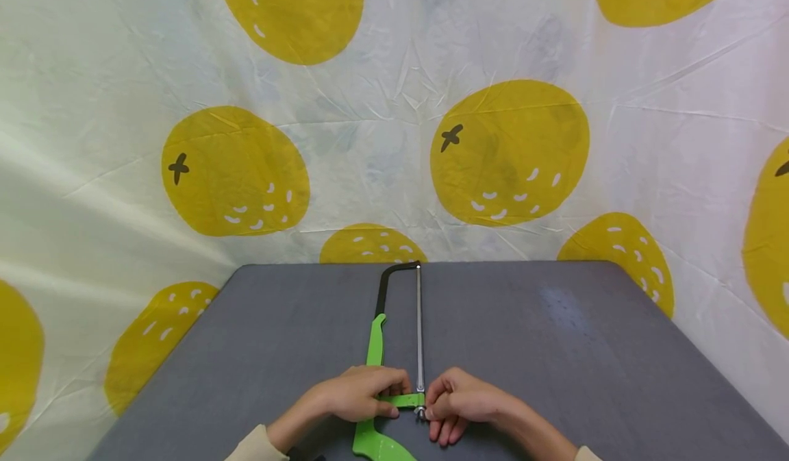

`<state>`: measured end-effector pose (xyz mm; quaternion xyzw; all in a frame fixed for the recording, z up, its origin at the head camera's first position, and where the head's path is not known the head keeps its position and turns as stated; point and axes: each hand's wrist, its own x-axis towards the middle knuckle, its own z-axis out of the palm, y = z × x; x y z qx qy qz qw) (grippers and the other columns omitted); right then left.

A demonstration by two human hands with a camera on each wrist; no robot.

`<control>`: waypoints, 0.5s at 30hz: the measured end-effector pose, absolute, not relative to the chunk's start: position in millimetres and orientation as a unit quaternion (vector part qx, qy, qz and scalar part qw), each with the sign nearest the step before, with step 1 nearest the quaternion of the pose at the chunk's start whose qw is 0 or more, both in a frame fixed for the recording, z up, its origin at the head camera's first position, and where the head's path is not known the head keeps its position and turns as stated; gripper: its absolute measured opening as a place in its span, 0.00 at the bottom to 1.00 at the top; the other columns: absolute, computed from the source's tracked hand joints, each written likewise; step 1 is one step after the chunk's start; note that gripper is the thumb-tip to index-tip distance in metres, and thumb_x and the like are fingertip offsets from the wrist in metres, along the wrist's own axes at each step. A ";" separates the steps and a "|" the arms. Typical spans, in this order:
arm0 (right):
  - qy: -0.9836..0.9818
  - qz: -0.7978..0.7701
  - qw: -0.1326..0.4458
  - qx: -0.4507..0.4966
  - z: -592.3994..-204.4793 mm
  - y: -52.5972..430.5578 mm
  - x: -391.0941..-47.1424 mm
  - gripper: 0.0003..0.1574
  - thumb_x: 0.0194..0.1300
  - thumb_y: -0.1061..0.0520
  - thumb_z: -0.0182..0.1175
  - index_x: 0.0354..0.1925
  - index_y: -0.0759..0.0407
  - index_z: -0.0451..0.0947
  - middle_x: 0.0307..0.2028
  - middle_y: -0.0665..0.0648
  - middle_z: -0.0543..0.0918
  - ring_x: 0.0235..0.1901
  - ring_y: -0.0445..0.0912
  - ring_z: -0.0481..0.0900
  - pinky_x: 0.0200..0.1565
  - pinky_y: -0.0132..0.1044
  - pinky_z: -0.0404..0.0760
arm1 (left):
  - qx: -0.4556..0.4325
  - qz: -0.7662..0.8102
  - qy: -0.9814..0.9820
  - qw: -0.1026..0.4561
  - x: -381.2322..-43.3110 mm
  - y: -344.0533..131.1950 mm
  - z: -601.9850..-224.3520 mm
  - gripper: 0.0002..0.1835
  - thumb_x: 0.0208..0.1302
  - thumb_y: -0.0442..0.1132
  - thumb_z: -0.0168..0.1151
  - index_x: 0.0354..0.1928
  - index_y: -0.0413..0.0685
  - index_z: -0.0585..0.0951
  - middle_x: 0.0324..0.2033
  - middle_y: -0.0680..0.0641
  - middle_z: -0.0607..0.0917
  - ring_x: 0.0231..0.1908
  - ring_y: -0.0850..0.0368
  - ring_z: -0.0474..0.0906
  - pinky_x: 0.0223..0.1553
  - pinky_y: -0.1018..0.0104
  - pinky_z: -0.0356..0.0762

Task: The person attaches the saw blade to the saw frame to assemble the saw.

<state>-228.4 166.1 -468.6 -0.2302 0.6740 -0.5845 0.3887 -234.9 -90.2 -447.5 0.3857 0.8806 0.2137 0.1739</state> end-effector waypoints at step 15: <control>0.701 -0.579 0.359 -0.211 -469.6 165.0 -226.0 0.04 0.65 0.64 0.61 0.37 0.67 0.79 0.23 0.56 0.88 0.19 0.38 0.85 0.21 0.30 0.81 | 0.385 0.205 0.884 0.169 -233.9 -89.7 -446.8 0.10 0.69 0.44 0.69 0.48 0.64 0.80 0.33 0.64 0.79 0.32 0.73 0.73 0.36 0.74 0.70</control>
